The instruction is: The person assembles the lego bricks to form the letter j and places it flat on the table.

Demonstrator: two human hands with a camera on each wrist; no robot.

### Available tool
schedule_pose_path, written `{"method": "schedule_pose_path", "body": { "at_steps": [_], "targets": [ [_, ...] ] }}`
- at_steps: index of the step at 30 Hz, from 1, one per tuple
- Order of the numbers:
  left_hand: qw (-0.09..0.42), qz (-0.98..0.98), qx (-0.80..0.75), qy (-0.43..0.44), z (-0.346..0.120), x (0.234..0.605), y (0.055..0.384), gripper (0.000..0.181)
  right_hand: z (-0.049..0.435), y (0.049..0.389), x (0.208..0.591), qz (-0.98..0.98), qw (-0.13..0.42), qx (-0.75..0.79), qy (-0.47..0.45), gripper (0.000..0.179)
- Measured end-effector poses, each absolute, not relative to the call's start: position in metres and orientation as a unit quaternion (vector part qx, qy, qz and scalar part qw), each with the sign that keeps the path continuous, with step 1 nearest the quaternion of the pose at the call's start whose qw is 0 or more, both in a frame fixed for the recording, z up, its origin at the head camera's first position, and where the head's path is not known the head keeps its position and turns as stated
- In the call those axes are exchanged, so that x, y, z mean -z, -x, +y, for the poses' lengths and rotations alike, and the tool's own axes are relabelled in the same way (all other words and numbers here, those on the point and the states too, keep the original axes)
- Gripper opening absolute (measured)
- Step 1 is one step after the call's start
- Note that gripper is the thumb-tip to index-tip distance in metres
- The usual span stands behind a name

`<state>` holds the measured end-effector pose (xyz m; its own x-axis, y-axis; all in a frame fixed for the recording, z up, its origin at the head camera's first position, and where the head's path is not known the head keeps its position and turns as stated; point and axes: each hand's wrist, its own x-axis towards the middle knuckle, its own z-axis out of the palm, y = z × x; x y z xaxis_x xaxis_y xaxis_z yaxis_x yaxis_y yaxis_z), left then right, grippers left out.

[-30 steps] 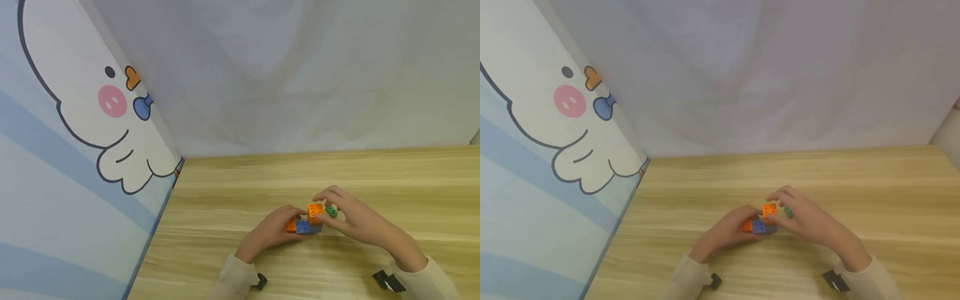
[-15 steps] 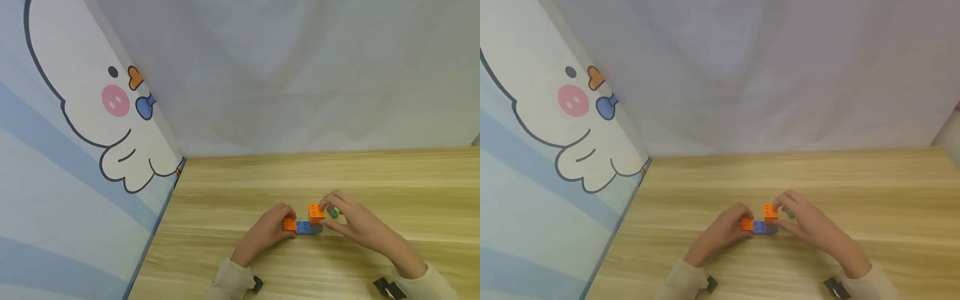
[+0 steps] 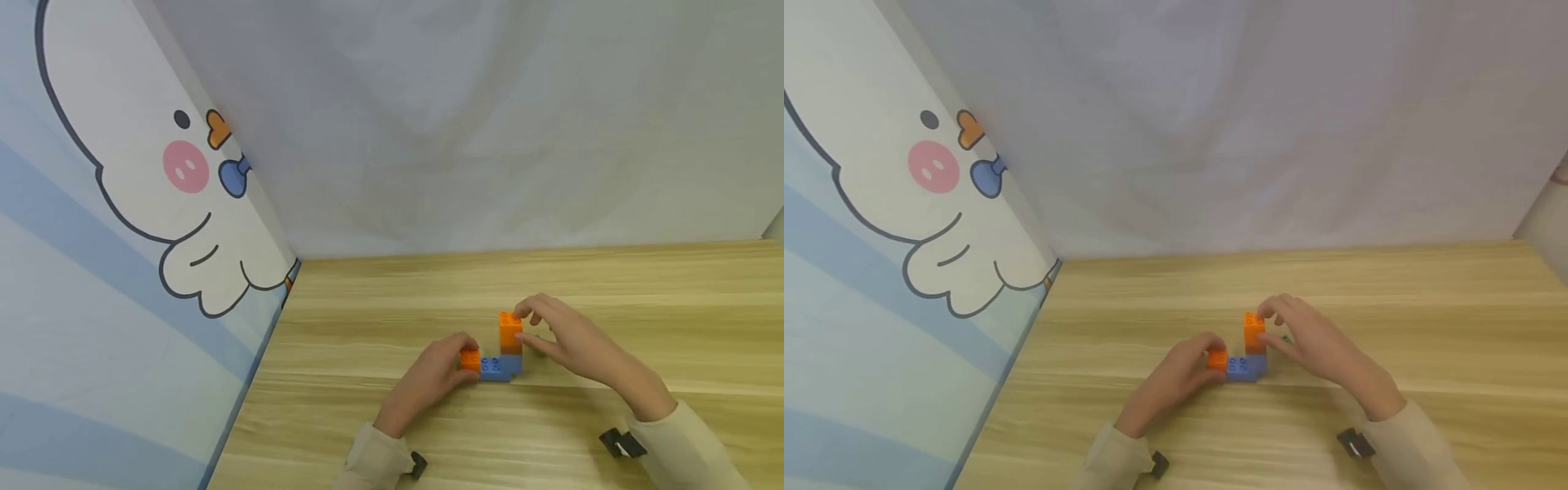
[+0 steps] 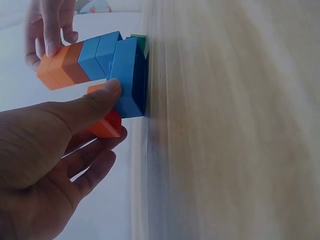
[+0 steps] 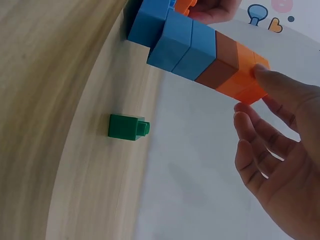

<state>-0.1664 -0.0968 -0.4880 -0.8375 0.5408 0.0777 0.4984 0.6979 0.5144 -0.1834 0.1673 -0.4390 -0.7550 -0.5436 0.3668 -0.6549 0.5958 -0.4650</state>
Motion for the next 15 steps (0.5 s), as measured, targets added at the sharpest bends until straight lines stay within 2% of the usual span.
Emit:
{"method": "schedule_pose_path", "body": {
  "at_steps": [9, 15],
  "targets": [
    [-0.013, 0.925, -0.241, -0.293, -0.098, 0.490, 0.166, 0.035, 0.167, 0.203, 0.441, -0.904, 0.039, -0.287, -0.313, 0.042],
    [0.000, 0.927, -0.246, -0.282, -0.098, 0.489, 0.165, 0.036, 0.166, 0.211, 0.444, -0.902, -0.011, -0.318, -0.291, 0.045]
  ]
}}
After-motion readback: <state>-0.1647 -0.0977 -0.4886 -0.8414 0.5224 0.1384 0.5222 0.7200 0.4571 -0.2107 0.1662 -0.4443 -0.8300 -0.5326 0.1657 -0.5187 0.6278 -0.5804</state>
